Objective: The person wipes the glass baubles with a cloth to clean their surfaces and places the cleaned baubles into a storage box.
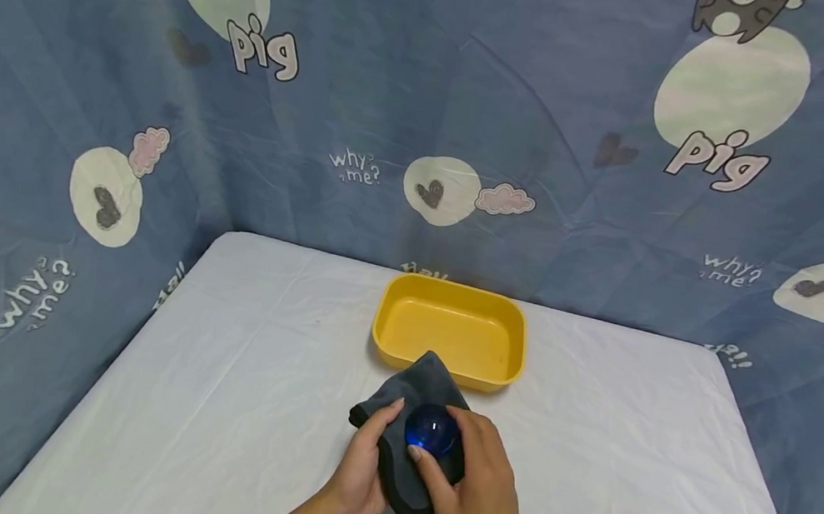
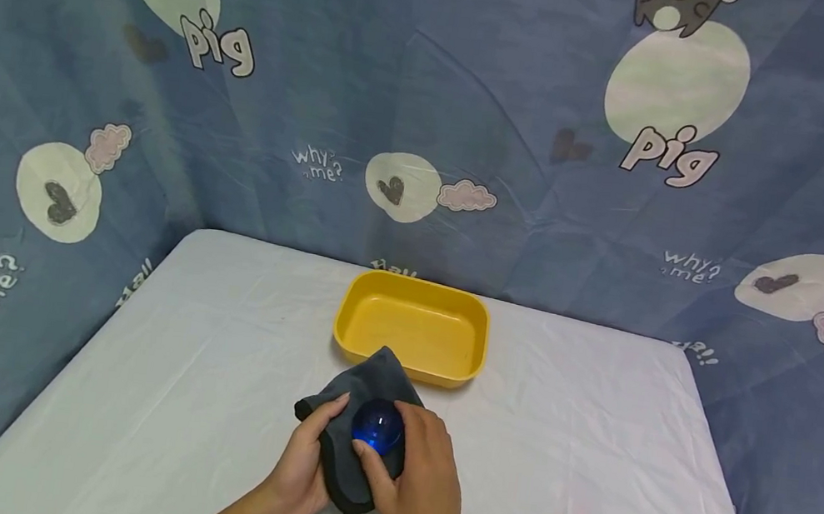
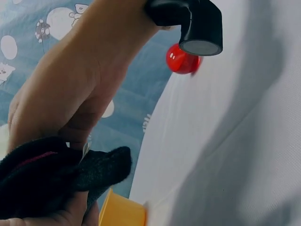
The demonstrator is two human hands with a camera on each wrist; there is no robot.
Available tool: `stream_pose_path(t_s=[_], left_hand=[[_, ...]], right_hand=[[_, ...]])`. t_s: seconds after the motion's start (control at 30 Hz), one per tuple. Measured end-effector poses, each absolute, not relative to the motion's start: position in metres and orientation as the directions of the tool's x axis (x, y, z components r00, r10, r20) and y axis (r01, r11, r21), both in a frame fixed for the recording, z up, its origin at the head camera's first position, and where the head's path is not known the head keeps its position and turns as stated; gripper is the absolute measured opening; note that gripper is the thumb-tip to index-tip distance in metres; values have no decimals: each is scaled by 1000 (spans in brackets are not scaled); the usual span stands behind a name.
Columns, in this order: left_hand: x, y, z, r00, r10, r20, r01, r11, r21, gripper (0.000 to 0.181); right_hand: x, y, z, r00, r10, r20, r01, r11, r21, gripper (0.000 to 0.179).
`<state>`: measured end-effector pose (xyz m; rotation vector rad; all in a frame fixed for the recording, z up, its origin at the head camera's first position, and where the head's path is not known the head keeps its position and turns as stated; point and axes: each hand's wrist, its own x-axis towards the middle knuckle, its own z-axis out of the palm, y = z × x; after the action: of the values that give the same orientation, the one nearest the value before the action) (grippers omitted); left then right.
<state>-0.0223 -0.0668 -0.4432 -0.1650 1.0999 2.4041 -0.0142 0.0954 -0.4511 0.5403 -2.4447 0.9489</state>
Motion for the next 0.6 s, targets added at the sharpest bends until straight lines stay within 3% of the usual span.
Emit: stream_pose_path(t_s=[0.2,0.33,0.53,0.6], left_hand=[[-21,-65,-444,-871,386,-304,-483,-552,680,75],[-20,-65,-447,-871,387,-303,-483,-563,670,75],[-21,-68,-448,-872,387,-300,-482,-572,663,73],[-21,-69,-447,-869,391,-302,-486,-569,663,73]], right_hand=[[-18,94,-449,-894,-83,441,-366,702,-611,38],[-17,95,-448,-917,-99,387,-333,723,-605,39],[-12,98,-451,-814,-298,499,-528,737,-421,71],[-12,98,-452,-776,-333,536,-571,732,-372,71]])
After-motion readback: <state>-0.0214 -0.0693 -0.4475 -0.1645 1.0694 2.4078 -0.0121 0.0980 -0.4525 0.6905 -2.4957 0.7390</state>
